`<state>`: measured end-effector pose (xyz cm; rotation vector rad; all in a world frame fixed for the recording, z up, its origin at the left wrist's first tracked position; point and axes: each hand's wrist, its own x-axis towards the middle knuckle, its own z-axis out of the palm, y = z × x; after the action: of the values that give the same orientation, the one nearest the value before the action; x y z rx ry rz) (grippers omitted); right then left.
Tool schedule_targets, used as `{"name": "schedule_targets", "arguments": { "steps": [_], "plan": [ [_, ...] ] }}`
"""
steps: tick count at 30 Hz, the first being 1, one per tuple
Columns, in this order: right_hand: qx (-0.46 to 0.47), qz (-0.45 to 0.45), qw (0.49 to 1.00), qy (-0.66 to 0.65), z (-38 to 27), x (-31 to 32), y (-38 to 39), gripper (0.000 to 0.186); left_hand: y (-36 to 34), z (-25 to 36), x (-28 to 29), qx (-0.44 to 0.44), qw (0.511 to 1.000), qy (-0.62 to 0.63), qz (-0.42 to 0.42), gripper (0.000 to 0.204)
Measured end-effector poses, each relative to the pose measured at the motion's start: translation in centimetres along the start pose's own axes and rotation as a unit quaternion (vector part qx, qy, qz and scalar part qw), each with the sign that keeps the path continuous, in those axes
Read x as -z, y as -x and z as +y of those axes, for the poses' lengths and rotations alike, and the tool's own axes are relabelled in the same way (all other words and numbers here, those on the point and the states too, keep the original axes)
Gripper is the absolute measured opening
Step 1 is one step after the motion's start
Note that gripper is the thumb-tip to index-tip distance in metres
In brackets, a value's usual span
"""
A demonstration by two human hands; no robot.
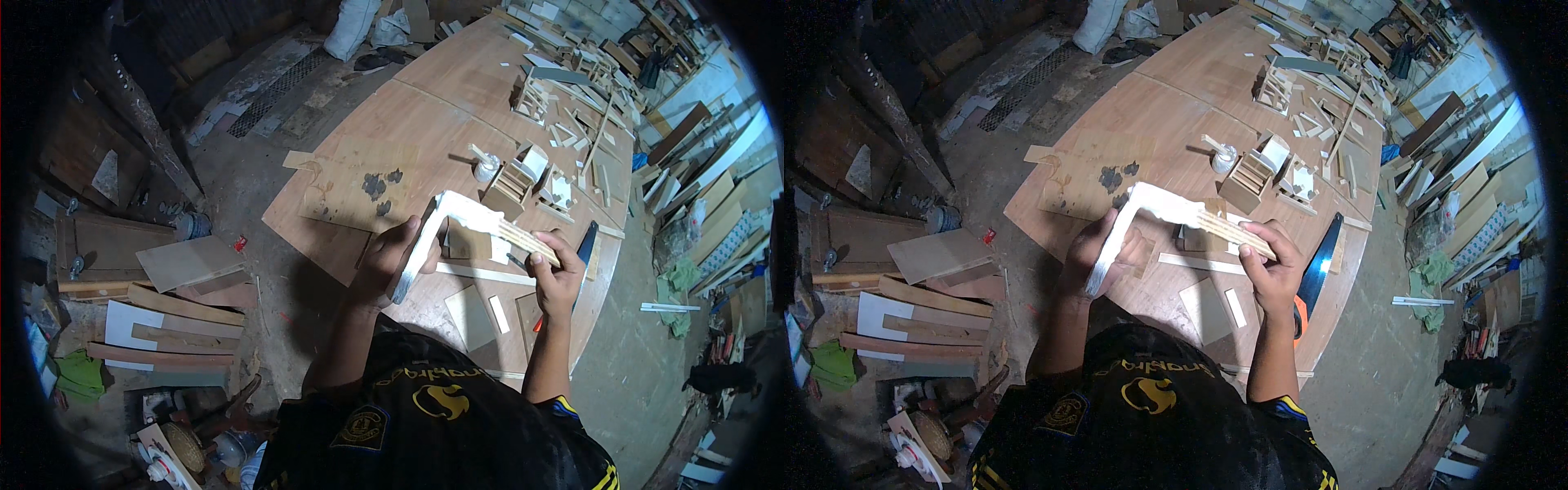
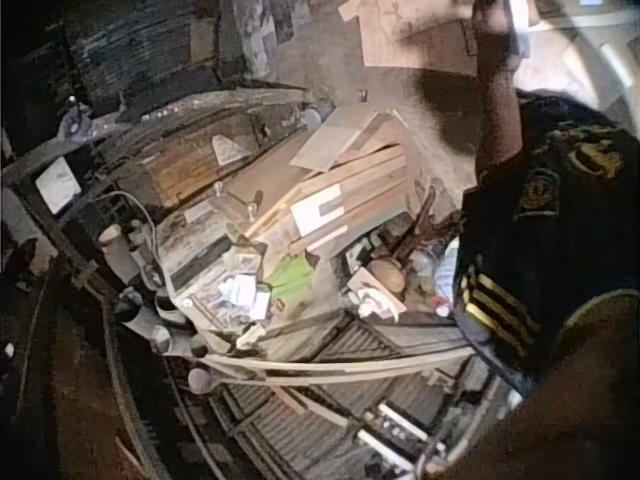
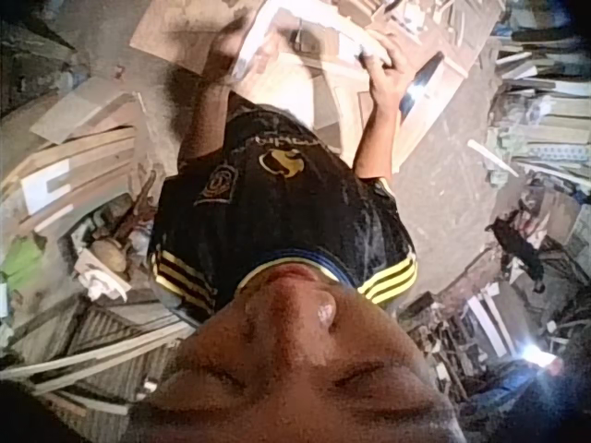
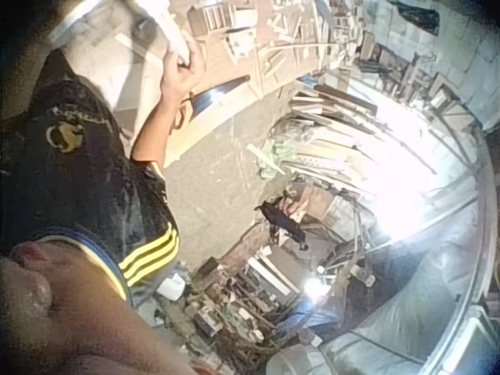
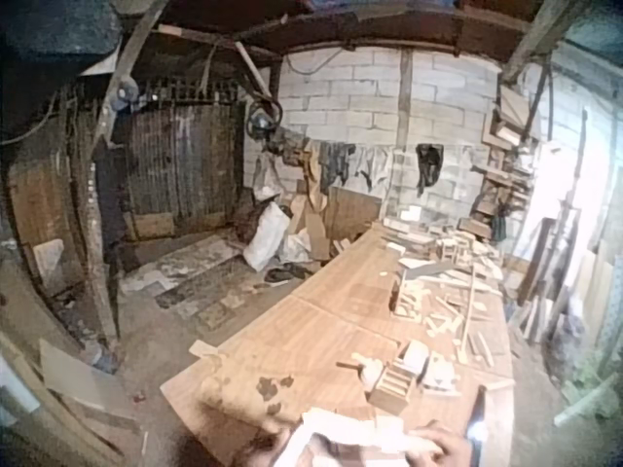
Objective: Gluing and assembling small wooden components to construct a model.
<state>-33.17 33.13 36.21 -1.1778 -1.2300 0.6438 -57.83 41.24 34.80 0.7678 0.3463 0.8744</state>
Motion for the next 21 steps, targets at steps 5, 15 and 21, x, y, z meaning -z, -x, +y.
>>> {"name": "schedule_targets", "arguments": {
  "steps": [5,15,21],
  "plan": [
    [0.031,-0.036,0.998,0.033,0.1,0.4,0.1,0.024,-0.2,0.3,-0.4,-0.01,1.0,0.011,-0.002,0.038],
    [0.027,0.023,0.999,0.03,0.4,0.2,0.0,0.026,-0.5,-0.5,0.4,-0.037,0.995,-0.013,-0.09,0.039],
    [0.056,-0.013,0.996,0.068,0.0,0.0,-0.2,0.025,-0.4,-1.6,2.3,-0.039,0.912,-0.398,0.091,0.038]
  ]
}}
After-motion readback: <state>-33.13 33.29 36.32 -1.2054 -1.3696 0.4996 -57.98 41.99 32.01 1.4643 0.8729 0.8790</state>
